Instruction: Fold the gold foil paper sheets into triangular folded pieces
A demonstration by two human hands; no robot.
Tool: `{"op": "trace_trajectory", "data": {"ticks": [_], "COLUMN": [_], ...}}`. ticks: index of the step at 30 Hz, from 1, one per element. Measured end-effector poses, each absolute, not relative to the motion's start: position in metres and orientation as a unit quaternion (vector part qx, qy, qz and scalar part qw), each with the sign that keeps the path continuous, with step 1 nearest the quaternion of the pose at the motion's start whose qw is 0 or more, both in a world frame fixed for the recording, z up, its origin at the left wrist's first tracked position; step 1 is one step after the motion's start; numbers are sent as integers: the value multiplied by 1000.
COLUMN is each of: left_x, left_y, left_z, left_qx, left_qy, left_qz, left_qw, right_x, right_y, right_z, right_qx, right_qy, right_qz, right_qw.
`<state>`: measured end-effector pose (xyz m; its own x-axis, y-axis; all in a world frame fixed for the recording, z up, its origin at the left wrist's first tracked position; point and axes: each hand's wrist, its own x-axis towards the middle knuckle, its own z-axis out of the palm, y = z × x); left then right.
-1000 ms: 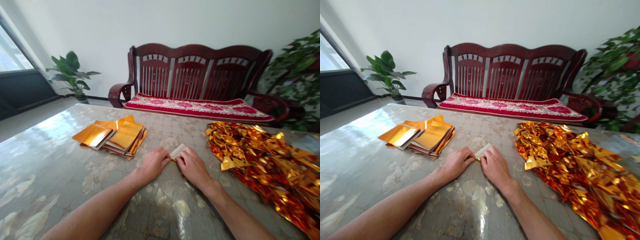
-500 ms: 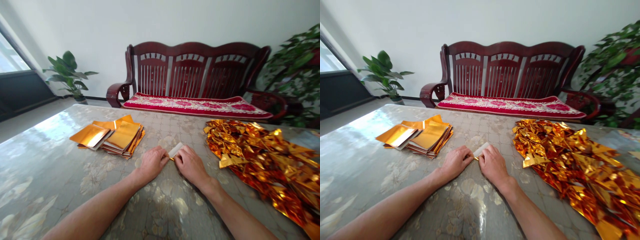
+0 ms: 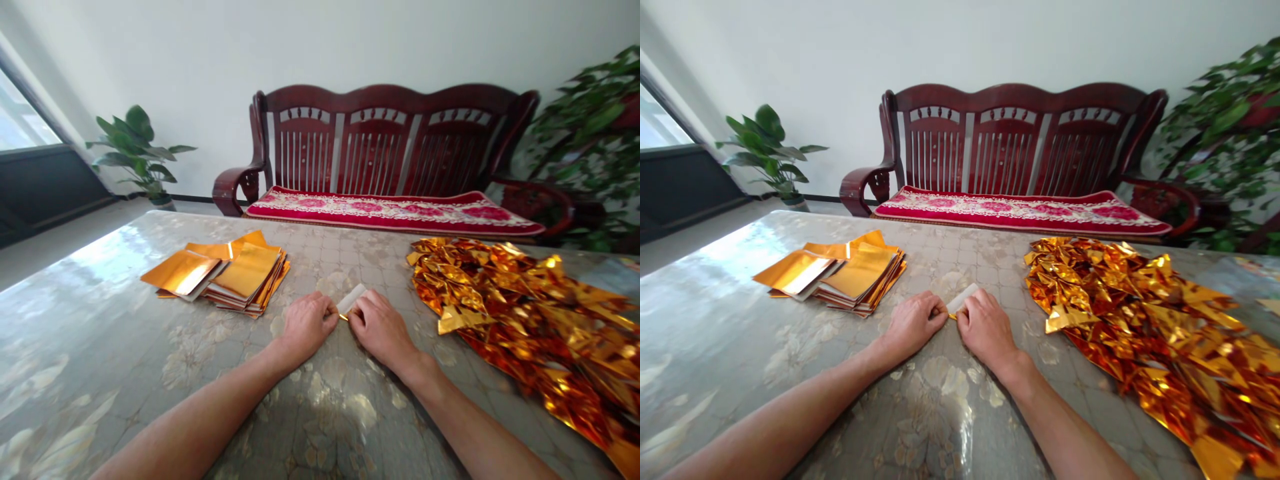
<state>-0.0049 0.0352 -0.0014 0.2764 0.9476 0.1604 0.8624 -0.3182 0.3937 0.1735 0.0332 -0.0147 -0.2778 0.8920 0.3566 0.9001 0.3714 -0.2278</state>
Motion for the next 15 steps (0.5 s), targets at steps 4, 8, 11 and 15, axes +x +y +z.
{"op": "trace_trajectory", "data": {"ticks": [4, 8, 11, 15], "left_x": [-6, -9, -11, -12], "left_y": [36, 36, 32, 21], "left_z": [-4, -10, -11, -8], "left_qx": [785, 772, 793, 834], "left_qy": [567, 566, 545, 505], "left_qz": [213, 244, 238, 197], "left_qw": [131, 157, 131, 99], "right_x": [173, 173, 173, 173], "right_y": [33, 33, 32, 31], "right_z": [-15, -14, -13, -13], "right_qx": [-560, -564, -564, -565], "right_qy": [-800, -799, -798, -795], "right_qz": [-6, 2, 8, 7], "right_qw": [214, 209, 211, 218]}}
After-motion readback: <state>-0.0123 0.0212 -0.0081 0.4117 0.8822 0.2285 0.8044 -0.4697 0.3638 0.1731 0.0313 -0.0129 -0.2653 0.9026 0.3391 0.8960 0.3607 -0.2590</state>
